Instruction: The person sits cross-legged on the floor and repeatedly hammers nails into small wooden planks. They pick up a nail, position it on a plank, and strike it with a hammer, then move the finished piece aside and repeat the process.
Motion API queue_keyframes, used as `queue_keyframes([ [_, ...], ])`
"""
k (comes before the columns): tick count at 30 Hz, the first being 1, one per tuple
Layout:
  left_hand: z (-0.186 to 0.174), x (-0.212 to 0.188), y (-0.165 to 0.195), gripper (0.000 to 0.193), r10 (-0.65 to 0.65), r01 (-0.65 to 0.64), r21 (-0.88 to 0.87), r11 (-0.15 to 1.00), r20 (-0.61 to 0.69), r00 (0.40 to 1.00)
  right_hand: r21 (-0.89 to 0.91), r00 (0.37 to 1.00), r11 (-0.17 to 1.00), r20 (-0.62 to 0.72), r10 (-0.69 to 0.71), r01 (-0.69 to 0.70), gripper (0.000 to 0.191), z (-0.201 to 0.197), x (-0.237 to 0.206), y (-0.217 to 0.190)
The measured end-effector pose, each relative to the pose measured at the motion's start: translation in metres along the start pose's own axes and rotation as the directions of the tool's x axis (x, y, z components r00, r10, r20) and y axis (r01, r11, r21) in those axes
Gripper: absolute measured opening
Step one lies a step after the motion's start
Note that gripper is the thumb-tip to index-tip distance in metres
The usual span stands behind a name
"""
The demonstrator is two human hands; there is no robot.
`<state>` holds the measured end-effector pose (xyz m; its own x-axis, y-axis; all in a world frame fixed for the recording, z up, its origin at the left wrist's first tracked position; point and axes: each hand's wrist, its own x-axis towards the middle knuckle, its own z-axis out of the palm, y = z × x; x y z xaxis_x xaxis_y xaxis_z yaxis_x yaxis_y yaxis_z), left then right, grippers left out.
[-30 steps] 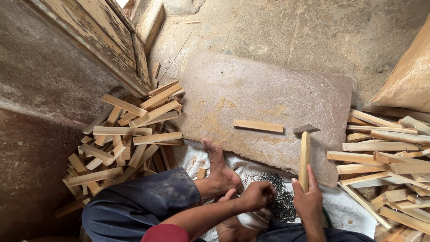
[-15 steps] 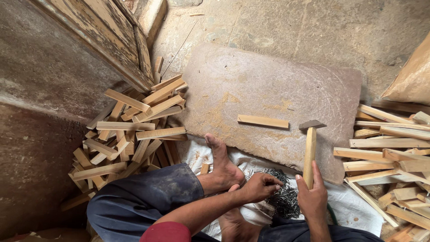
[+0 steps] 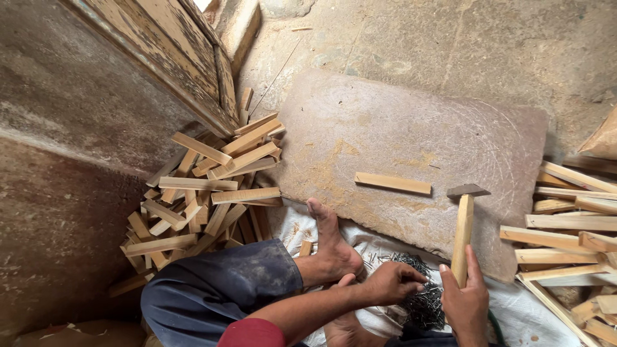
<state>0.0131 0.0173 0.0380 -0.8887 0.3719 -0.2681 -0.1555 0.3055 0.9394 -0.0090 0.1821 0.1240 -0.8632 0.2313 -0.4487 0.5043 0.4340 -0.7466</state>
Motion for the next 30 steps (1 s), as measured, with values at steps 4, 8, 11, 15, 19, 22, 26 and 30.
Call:
queue_keyframes([
  [4, 0.007, 0.002, -0.003, 0.022, -0.081, 0.088, -0.139, 0.986, 0.05, 0.995, -0.001, 0.999, 1.0, -0.011, -0.03, 0.03, 0.077, 0.001, 0.0, 0.001],
  [8, 0.016, 0.005, -0.007, 0.021, -0.126, 0.135, -0.248, 0.959, 0.05, 0.991, -0.001, 1.0, 1.0, -0.005, 0.006, -0.006, 0.078, 0.001, -0.001, 0.0],
  [11, 0.021, 0.006, -0.01, 0.022, -0.159, 0.165, -0.284, 0.944, 0.044, 0.986, 0.048, 1.0, 0.999, -0.012, -0.002, 0.002, 0.078, 0.001, -0.001, -0.001],
  [15, 0.024, 0.004, -0.01, 0.022, -0.164, 0.174, -0.284, 0.943, 0.061, 0.985, 0.016, 1.0, 1.0, -0.009, 0.02, -0.019, 0.079, 0.001, -0.001, -0.003],
  [19, 0.025, 0.002, -0.011, 0.019, -0.143, 0.163, -0.326, 0.931, 0.083, 0.986, 0.001, 1.0, 1.0, 0.005, 0.024, -0.024, 0.079, 0.001, 0.0, -0.003],
  [22, 0.026, 0.002, -0.012, 0.017, -0.124, 0.145, -0.329, 0.933, 0.085, 0.989, -0.023, 0.999, 0.999, 0.015, 0.032, -0.031, 0.08, 0.0, 0.0, -0.003],
  [26, 0.028, 0.002, -0.014, 0.017, -0.122, 0.143, -0.326, 0.935, 0.083, 0.989, -0.025, 1.0, 1.0, 0.005, 0.01, -0.01, 0.079, 0.0, 0.001, -0.003],
  [30, 0.028, 0.001, -0.019, 0.018, -0.14, 0.167, -0.329, 0.929, 0.102, 0.985, -0.013, 0.999, 0.999, 0.012, 0.037, -0.037, 0.079, 0.001, -0.001, -0.006],
])
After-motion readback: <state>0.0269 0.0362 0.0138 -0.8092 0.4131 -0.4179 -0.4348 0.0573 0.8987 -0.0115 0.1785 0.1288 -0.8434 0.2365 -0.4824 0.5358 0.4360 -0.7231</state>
